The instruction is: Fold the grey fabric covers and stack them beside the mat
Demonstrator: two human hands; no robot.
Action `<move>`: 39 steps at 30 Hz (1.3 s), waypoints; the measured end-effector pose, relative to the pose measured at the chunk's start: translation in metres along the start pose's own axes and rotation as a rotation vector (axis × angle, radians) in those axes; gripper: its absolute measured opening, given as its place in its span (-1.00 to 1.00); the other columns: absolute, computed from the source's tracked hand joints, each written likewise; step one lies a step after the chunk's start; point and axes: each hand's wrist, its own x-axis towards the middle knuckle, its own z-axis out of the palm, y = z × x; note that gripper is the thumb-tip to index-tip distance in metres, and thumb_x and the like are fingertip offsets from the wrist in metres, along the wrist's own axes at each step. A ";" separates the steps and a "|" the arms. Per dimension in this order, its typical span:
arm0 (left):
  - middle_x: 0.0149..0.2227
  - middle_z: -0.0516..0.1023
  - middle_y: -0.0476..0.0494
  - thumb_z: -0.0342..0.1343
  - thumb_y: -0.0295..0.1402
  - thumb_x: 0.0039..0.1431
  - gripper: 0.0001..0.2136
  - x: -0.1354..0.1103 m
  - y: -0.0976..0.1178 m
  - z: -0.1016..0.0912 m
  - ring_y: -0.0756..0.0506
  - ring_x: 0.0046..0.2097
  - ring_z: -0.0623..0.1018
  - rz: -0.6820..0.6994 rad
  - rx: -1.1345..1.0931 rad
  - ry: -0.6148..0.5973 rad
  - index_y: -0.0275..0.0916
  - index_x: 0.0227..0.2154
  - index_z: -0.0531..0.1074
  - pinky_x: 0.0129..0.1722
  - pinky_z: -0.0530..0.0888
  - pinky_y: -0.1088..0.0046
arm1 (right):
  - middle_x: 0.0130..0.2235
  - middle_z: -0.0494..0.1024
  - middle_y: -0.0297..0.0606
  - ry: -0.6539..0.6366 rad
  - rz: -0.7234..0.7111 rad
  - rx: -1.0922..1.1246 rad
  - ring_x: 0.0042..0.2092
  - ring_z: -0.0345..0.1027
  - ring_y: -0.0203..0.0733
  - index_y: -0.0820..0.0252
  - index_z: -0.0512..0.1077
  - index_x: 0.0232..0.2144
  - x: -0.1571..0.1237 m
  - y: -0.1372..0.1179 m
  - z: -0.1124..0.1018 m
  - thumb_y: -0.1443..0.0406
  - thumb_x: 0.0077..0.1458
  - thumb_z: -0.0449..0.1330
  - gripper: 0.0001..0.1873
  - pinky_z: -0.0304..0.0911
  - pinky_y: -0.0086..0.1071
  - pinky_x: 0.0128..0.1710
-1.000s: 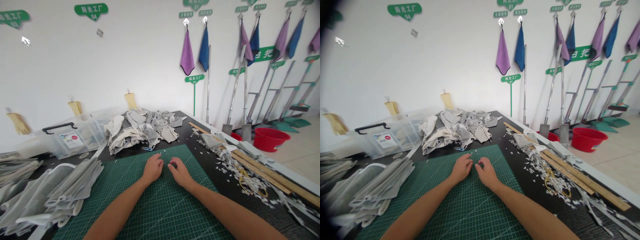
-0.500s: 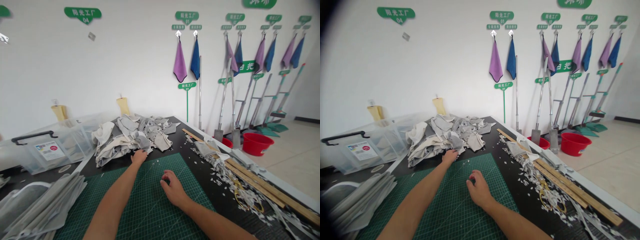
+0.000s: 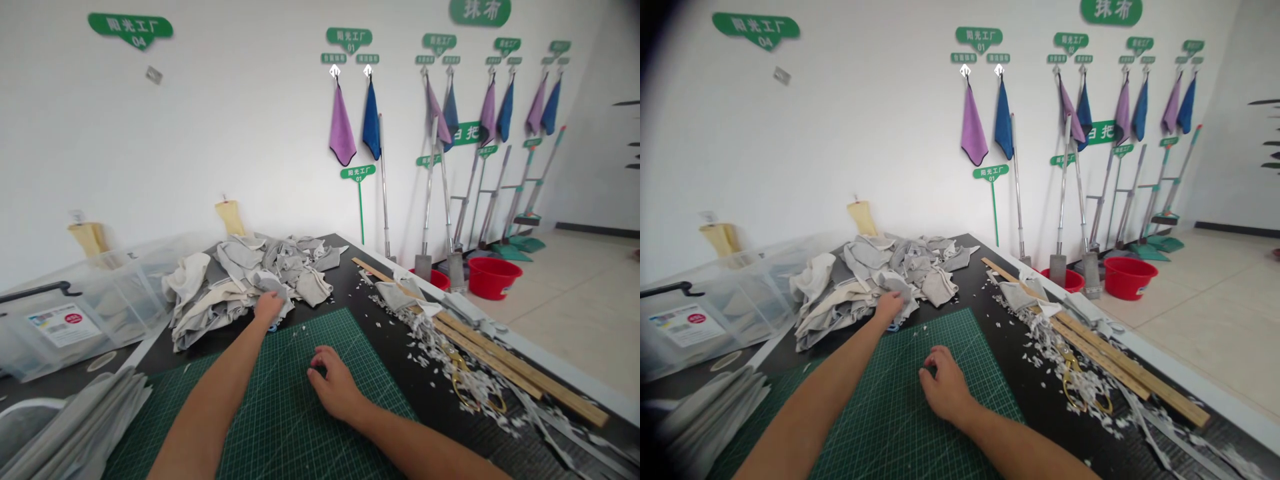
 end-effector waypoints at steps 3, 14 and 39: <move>0.02 0.43 -0.24 0.01 -0.33 0.04 -0.65 -0.006 0.006 -0.016 -0.17 0.08 0.38 0.076 -0.050 0.103 -0.30 -0.09 0.44 0.06 0.26 0.34 | 0.00 0.34 -0.15 -0.009 0.002 -0.010 0.00 0.27 -0.14 0.17 0.36 -0.34 0.001 0.002 0.001 0.30 0.03 0.10 -0.90 0.17 -0.29 -0.04; 0.08 0.36 -0.22 0.05 -0.32 0.05 -0.66 -0.051 0.056 -0.093 -0.17 0.12 0.33 0.412 -0.409 0.343 -0.25 -0.08 0.44 0.14 0.21 0.23 | -0.02 0.36 -0.13 0.014 -0.085 -0.024 0.04 0.24 -0.10 0.17 0.36 -0.32 0.000 0.009 0.005 0.29 0.05 0.10 -0.89 0.17 -0.22 0.00; 0.14 0.22 -0.27 0.11 -0.23 0.01 -0.60 -0.249 -0.042 -0.068 -0.22 0.16 0.25 0.221 -0.333 0.062 -0.23 -0.06 0.36 0.09 0.24 0.13 | -0.30 0.45 -0.25 -0.201 -0.413 -0.015 -0.20 0.30 -0.23 0.19 0.37 -0.47 -0.017 -0.020 -0.002 0.34 0.10 0.07 -0.86 0.20 -0.33 -0.14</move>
